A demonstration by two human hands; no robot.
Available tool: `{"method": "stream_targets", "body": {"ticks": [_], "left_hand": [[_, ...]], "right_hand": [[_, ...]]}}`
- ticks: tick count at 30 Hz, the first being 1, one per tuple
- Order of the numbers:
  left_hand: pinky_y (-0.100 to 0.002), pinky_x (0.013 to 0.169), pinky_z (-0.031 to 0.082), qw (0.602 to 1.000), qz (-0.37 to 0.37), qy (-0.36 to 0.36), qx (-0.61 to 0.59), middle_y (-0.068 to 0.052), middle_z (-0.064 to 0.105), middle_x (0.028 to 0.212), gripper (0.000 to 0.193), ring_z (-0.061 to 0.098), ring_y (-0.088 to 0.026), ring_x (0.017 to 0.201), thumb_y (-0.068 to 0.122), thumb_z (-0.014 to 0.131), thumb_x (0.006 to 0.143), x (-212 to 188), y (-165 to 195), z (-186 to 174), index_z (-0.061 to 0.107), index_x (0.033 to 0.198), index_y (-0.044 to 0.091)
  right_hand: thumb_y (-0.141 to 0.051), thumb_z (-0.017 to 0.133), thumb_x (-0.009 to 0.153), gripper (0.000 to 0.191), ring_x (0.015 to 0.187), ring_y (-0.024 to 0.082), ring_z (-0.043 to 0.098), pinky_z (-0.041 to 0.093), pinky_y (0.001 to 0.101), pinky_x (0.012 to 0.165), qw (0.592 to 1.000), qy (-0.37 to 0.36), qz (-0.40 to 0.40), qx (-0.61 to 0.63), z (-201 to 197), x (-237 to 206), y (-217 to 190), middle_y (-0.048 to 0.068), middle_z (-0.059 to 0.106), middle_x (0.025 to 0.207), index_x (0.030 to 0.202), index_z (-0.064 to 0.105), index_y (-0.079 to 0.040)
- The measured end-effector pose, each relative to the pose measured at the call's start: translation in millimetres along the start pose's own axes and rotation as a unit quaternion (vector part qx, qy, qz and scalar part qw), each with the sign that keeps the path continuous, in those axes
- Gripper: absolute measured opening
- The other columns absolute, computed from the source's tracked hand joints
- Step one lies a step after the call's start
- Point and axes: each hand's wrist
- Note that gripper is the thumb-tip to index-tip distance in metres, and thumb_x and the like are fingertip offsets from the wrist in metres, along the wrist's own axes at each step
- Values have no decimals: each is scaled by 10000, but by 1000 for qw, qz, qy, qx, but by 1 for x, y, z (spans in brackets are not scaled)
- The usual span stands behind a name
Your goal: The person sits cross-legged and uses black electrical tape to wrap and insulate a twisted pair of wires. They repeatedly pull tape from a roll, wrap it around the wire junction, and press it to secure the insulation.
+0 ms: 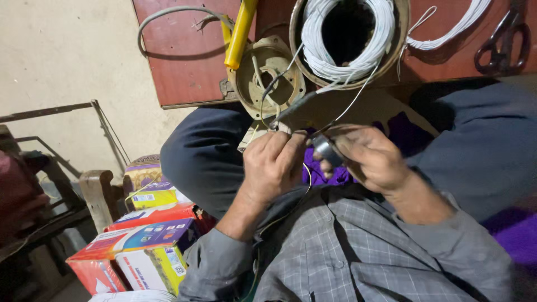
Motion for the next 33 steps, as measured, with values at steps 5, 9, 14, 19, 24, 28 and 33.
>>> {"method": "stream_targets", "body": {"ticks": [5, 9, 14, 19, 24, 28, 33], "left_hand": [[-393, 619, 485, 999, -9, -28, -23, -89, 567, 850, 355, 601, -265, 718, 66, 750, 737, -1, 3, -2, 668, 1079, 15], [-393, 611, 474, 998, -15, -39, -46, -75, 552, 830, 307, 586, -257, 707, 46, 778, 809, 2, 7, -5, 677, 1097, 17], [-407, 652, 495, 998, -33, -8, -62, -85, 580, 866, 281, 612, -276, 749, 26, 769, 845, 10, 12, -5, 671, 1109, 17], [-427, 708, 534, 979, -144, -73, -126, -140, 652, 953, 233, 663, -340, 823, 70, 726, 908, 12, 20, -18, 676, 1131, 26], [-456, 686, 526, 953, -214, -146, -156, -175, 683, 904, 202, 668, -386, 815, 172, 731, 956, 23, 27, -15, 700, 1089, 23], [-423, 710, 538, 937, -227, -135, -227, -149, 687, 867, 153, 687, -343, 802, 163, 714, 966, 27, 23, -12, 717, 1033, 26], [-391, 724, 553, 950, -197, -66, -233, -119, 682, 894, 135, 688, -302, 793, 128, 724, 972, 21, 26, -5, 707, 1072, 40]], "right_hand": [[3, 743, 929, 428, 1006, 181, 663, 559, 335, 876, 982, -14, -122, -141, 5, 8, 4, 129, 673, 1151, 1325, 583, 40], [-67, 706, 881, 422, 1120, 142, 654, 522, 305, 1053, 953, 81, -237, -170, 23, 33, 20, 88, 662, 1249, 1281, 578, -41], [-67, 650, 1060, 150, 997, 202, 633, 513, 357, 927, 948, 48, -185, -253, 25, 43, -3, 151, 689, 1070, 1152, 716, 32], [-133, 631, 1060, 259, 1261, 267, 662, 533, 385, 1114, 896, -165, -191, -366, 6, 32, -44, 154, 705, 1281, 1265, 679, 19], [-66, 674, 948, 325, 1226, 309, 690, 563, 391, 1052, 816, -194, -237, -491, 2, 32, -60, 176, 698, 1278, 1256, 668, 38], [-48, 673, 933, 281, 1154, 325, 726, 599, 374, 977, 795, -182, -260, -516, -3, 29, -62, 198, 691, 1262, 1202, 676, 33], [-56, 675, 962, 187, 937, 246, 774, 612, 316, 834, 820, -131, -235, -505, -13, 14, -47, 133, 760, 1066, 1136, 722, -5]]}}
Point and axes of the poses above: each hand's wrist, its own x-axis towards the middle knuckle, its own z-axis out of the palm, y = z × x
